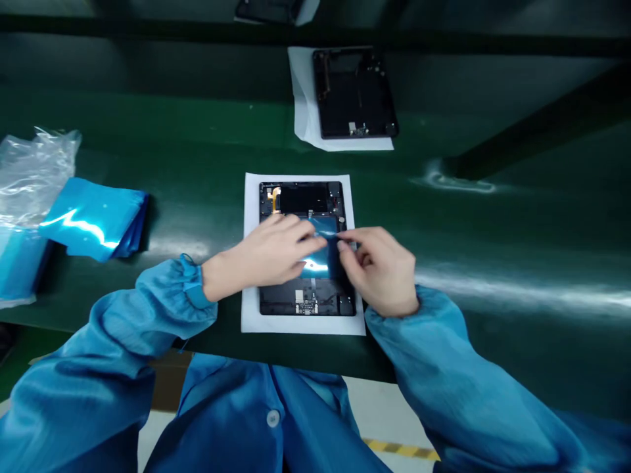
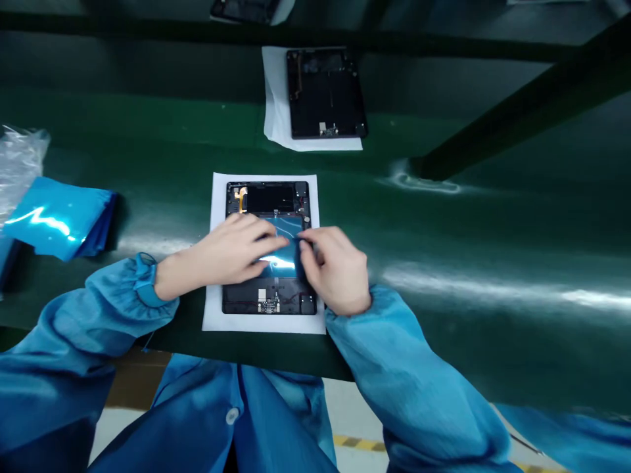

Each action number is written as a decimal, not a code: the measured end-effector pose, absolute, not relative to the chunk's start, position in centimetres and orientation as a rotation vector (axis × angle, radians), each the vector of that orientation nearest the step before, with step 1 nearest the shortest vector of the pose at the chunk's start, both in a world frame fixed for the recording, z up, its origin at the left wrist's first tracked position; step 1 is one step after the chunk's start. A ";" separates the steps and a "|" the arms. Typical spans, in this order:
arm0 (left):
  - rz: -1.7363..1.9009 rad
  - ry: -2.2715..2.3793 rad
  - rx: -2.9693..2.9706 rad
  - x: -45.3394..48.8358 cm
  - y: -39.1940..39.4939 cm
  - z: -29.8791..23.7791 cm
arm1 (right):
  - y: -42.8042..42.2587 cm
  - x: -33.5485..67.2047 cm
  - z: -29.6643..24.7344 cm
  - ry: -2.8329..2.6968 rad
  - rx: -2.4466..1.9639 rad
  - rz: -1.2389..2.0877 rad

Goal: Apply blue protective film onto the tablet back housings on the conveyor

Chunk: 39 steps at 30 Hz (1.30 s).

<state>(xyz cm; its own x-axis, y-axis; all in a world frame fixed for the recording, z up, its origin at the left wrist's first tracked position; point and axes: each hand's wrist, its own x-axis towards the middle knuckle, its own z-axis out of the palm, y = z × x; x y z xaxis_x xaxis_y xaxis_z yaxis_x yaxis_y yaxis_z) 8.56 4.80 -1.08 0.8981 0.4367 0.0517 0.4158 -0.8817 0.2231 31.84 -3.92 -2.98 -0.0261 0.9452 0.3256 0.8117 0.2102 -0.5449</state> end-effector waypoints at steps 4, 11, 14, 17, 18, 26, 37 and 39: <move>0.233 1.013 2.665 4.1 6.2 -1.7 | -3.1 30.9 -2.2 -2.586 -1.064 0.165; -0.045 0.975 2.550 2.4 6.7 -3.2 | 1.6 29.3 -2.1 -2.816 -1.190 0.122; -0.048 0.981 2.528 2.8 6.7 -3.2 | 0.6 29.5 -2.2 -2.862 -1.087 0.125; -0.058 0.983 2.523 2.9 6.8 -3.1 | -0.6 30.3 -2.4 -2.814 -1.155 0.112; -0.057 0.984 2.522 2.9 6.8 -3.1 | -0.9 30.6 -2.5 -2.759 -1.245 0.090; -0.070 1.006 2.530 2.9 6.8 -3.3 | -2.7 32.1 -2.9 -2.734 -1.114 0.169; -0.077 1.019 2.569 2.7 7.0 -3.0 | -3.2 35.1 -3.7 -2.458 -1.424 0.115; -0.073 1.038 2.573 2.5 6.7 -3.1 | -3.3 34.9 -3.4 -2.417 -1.435 0.150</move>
